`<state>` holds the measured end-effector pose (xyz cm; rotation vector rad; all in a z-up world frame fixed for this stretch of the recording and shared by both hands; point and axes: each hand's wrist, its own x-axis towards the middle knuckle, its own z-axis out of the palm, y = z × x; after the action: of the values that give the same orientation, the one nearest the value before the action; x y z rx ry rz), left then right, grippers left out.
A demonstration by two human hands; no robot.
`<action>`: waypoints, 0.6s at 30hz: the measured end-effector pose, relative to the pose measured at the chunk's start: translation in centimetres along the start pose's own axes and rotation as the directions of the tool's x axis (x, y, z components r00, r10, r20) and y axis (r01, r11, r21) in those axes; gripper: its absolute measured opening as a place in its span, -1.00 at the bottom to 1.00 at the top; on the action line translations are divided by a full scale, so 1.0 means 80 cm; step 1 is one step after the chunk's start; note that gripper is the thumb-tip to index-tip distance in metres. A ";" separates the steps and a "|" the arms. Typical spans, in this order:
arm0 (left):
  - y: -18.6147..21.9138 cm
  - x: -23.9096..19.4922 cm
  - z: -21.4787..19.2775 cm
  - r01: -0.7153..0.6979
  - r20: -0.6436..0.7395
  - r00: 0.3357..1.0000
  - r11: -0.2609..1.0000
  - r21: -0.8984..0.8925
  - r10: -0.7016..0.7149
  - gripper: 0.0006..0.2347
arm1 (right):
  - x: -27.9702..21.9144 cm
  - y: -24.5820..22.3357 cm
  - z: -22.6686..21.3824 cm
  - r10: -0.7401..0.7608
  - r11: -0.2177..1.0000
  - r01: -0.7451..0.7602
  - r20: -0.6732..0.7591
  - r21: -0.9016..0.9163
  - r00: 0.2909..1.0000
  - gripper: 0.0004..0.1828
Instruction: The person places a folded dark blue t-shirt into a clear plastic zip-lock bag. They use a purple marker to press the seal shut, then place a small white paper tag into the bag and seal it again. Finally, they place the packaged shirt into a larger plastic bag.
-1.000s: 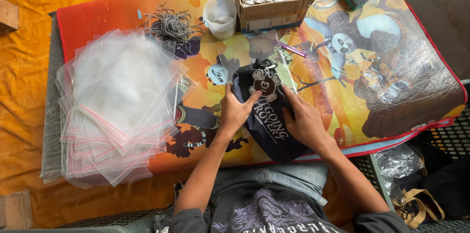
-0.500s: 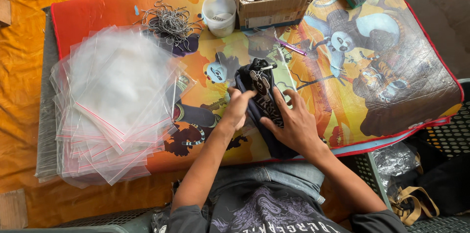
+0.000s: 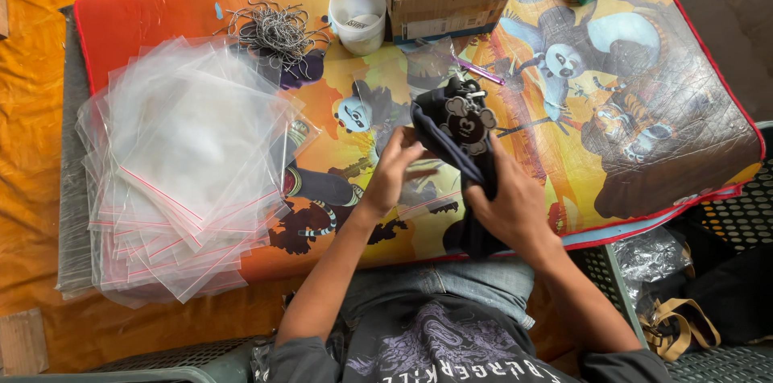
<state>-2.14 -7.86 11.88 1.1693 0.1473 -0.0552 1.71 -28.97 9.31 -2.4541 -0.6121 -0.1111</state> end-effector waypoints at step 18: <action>-0.127 0.002 -0.063 -0.366 0.369 0.929 0.265 0.892 0.043 -0.91 | -0.093 0.089 -0.067 -0.113 0.993 0.102 0.246 0.057 0.963 -0.18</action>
<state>-3.63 -7.17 0.62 2.4223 -0.3818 -0.0740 -1.36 -40.12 8.26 -2.4106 -0.8471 0.1693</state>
